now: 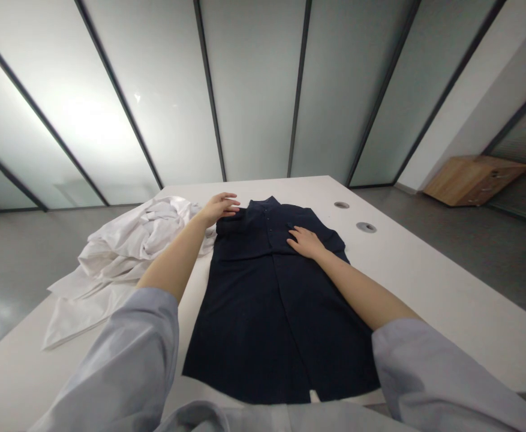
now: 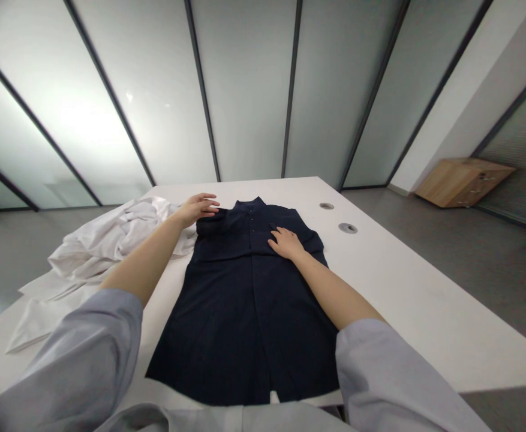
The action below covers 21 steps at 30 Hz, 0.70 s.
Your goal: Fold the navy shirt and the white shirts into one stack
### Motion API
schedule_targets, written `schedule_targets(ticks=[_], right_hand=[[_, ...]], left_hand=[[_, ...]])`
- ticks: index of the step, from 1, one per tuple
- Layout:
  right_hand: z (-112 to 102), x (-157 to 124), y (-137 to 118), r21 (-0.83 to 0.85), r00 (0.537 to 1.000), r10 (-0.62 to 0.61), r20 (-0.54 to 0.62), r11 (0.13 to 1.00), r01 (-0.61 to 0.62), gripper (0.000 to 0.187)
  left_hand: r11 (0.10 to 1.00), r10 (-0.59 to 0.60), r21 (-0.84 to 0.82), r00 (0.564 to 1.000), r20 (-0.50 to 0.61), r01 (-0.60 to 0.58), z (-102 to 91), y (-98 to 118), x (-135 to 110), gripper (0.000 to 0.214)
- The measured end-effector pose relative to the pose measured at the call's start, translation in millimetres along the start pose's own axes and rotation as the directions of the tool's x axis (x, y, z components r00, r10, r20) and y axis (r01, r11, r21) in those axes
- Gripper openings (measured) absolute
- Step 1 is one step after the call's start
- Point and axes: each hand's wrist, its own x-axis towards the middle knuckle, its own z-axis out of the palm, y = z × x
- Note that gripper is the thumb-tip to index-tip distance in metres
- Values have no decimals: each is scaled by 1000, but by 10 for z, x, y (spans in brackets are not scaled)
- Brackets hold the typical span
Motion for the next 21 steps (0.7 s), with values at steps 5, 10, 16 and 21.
schedule_targets(ticks=[5,10,16,21], right_hand=[[-12,-9,-8,-15,1000,-6,-14,1000,6,55],[-23,-13,-14,-15,1000,4,-4,1000,-4,54],[-29,-19,-48,-11,1000,29,-4,1000,-29,53],[-28,-93,-162,-68,999,43,-5,997,-43,53]], left_hand=[[991,60,129,978,-200,-34,134,6,11,22],[862,72,500,996,50,-87,338,-280,-229,24],[653,182,701,958,222,-286,693,-576,-635,40],[585,144,757,956,254,-290,730,-631,-726,42]])
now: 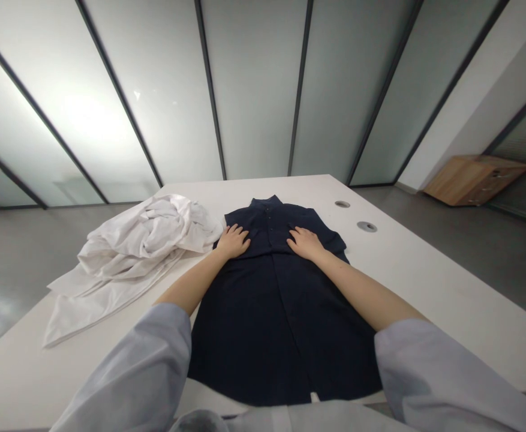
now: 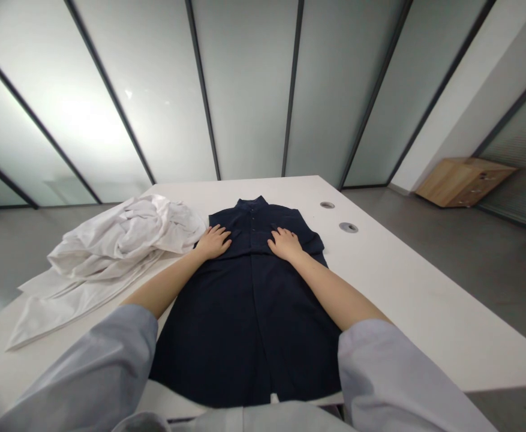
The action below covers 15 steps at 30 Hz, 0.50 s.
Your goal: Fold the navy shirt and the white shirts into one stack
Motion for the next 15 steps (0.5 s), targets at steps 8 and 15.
schedule_targets(ticks=[8,15], right_hand=[[-277,156,236,-24,998,-61,13,998,61,47],[-257,449,644,-43,990,88,106,996,-83,45]], left_hand=[[996,-81,-44,991,-111,77,-194,-117,142,40],[961,-216,200,971,99,193,-267,-264,450,48]])
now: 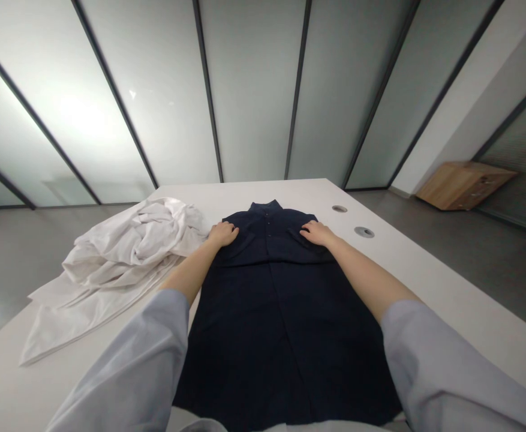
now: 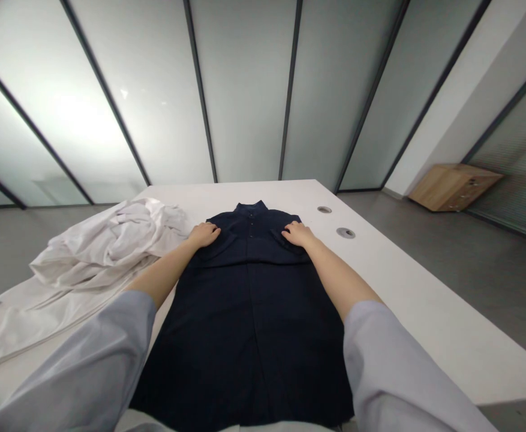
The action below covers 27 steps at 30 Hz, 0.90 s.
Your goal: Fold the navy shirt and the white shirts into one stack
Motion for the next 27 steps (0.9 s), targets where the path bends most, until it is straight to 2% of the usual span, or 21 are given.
schedule_targets(ticks=[3,6,11,16,20,23,27], right_hand=[[88,15,0,-10,999,31,11,999,-31,51],[139,21,-44,-11,999,50,4,999,-50,54],[194,51,-133,-42,996,66,-52,997,-68,48],[271,46,-248,-25,989,37,-145,999,-40,46],[276,22,-290,19,995,22,-97,1000,-20,48],[242,1,-247,49,995,99,-26,994,-97,52],[196,-29,-193,60,985,166,47,984,-169,58]], left_hand=[[999,4,42,999,47,-6,26,-21,83,48],[998,-7,56,1000,19,6,51,30,89,48],[997,33,65,996,-82,-27,106,336,-70,40],[999,4,50,999,-33,-2,186,586,-195,44],[999,-47,0,998,35,47,229,501,-146,58],[992,-115,-30,985,128,120,235,350,-68,66],[985,-159,-34,975,155,166,240,250,-28,69]])
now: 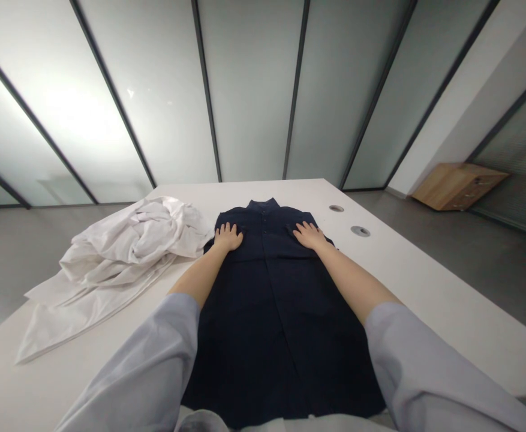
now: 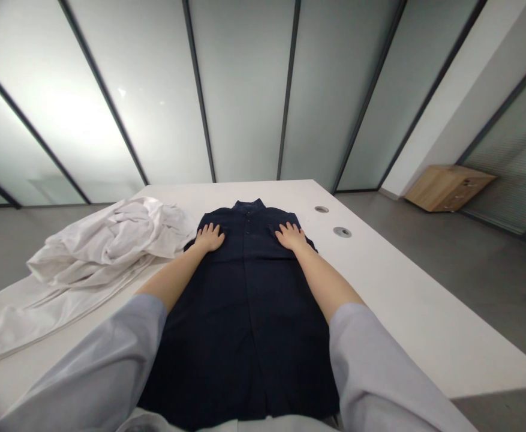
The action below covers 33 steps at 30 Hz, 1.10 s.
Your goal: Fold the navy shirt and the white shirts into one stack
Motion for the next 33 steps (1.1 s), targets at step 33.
schedule_targets(ticks=[33], right_hand=[[141,-316,-160,-84,981,-194,0,978,193,59]], left_hand=[[978,200,37,974,109,-206,-63,-16,-272,68]])
